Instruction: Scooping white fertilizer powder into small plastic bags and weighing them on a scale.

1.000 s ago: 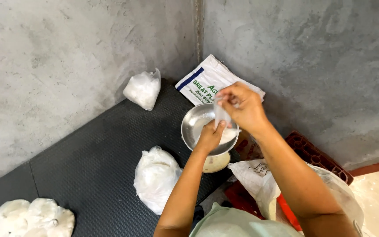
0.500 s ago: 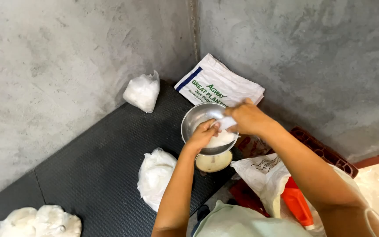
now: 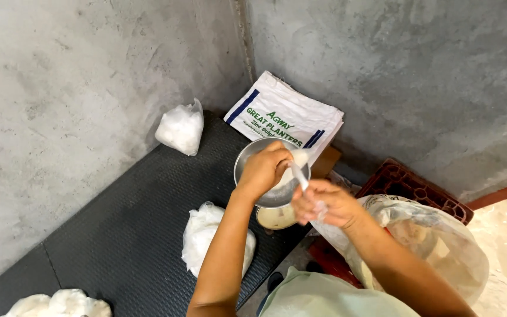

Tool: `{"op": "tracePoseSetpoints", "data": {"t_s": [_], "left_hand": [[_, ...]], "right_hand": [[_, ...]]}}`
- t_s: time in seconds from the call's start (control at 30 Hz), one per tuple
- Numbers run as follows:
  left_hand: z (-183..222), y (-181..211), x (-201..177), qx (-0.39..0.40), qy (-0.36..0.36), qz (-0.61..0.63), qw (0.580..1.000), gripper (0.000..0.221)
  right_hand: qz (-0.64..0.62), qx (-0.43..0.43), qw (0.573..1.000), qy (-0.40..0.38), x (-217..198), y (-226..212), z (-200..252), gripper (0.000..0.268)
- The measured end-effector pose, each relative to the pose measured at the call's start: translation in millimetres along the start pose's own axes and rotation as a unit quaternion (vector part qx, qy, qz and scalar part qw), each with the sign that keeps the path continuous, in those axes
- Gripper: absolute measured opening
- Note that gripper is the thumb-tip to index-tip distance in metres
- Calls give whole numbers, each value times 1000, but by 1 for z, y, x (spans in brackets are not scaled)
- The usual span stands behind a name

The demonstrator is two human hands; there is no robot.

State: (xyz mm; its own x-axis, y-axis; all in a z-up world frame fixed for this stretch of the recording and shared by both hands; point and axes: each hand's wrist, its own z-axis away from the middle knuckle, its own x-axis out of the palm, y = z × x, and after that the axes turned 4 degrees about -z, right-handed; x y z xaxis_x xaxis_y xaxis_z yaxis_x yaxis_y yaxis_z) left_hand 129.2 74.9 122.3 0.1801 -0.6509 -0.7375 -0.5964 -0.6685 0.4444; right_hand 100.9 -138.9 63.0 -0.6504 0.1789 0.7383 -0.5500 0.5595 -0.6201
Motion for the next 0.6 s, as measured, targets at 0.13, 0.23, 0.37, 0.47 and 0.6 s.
{"op": "tracePoseSetpoints", "data": {"t_s": [0.13,0.23,0.37,0.47,0.6], "left_hand": [[-11,20,-21,42,58,50,996,10],[-10,44,-41,-11,60,260,964,17],[6,39,-46,-2,46,411,910,22],[19,19,-34,-7,64,398,915,18],[40,-12,-7,-65,95,299,947,10]], "right_hand": [[-79,53,991,-97,2,50,-25,24],[-121,75,984,-105,-7,67,-55,22],[-124,32,992,2,-9,25,-94,30],[55,6,996,66,-40,-17,-86,26],[377,-41,916,132,-72,-45,-65,15]]}}
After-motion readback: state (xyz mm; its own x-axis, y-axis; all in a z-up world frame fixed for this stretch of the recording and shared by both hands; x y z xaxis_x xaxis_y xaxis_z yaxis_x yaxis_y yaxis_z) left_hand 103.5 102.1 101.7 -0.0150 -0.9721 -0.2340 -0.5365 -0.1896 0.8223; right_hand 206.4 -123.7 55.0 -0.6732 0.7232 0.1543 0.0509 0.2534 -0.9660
